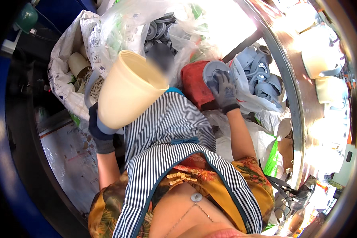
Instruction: The person picks up plastic canisters, fits a gray pump assembly into each opening, and places the completed units on a table.
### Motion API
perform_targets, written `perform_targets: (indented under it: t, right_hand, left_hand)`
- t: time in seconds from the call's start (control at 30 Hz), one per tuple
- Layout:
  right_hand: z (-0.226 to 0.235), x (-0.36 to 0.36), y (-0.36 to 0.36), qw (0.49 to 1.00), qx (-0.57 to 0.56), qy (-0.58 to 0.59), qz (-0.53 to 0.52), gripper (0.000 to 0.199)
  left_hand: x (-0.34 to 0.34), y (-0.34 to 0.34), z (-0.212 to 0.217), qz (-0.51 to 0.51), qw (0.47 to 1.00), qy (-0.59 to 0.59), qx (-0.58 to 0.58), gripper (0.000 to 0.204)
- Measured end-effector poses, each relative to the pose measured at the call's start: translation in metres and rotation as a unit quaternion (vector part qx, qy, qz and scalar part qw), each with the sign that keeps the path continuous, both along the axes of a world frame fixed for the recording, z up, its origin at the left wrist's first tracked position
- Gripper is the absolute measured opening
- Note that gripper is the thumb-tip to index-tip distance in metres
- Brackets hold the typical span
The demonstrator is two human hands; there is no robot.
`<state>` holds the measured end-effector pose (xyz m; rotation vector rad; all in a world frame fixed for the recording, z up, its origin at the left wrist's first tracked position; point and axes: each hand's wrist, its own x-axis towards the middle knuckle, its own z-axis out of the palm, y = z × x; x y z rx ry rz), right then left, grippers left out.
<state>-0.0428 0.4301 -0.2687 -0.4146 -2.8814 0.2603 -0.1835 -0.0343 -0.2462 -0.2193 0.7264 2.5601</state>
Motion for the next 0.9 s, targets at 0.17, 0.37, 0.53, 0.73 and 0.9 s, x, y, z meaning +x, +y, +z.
perform_targets:
  t: [0.17,0.37,0.53,0.73,0.9]
  right_hand:
    - [-0.002,-0.014,0.018,0.99,0.134,-0.033,-0.003,0.053]
    - [0.033,-0.02,0.01,0.993,-0.108,0.051,0.0,0.045]
    - [0.133,-0.015,-0.096,0.85,-0.377,0.263,0.256,0.047]
    - [0.151,0.004,-0.133,0.841,-0.34,0.297,0.298,0.048]
    - [0.139,0.008,-0.141,0.811,-0.367,0.328,0.314,0.047]
  left_hand:
    - [0.013,0.021,0.004,0.005,0.995,0.058,-0.087,0.038]
    - [0.024,0.021,0.034,0.016,0.984,0.134,-0.114,0.039]
    - [0.037,0.028,0.067,-0.057,0.987,0.096,-0.114,0.038]
    - [0.028,0.031,0.094,-0.128,0.983,0.083,-0.103,0.037]
    - [0.025,0.03,0.098,-0.166,0.985,0.029,-0.026,0.035]
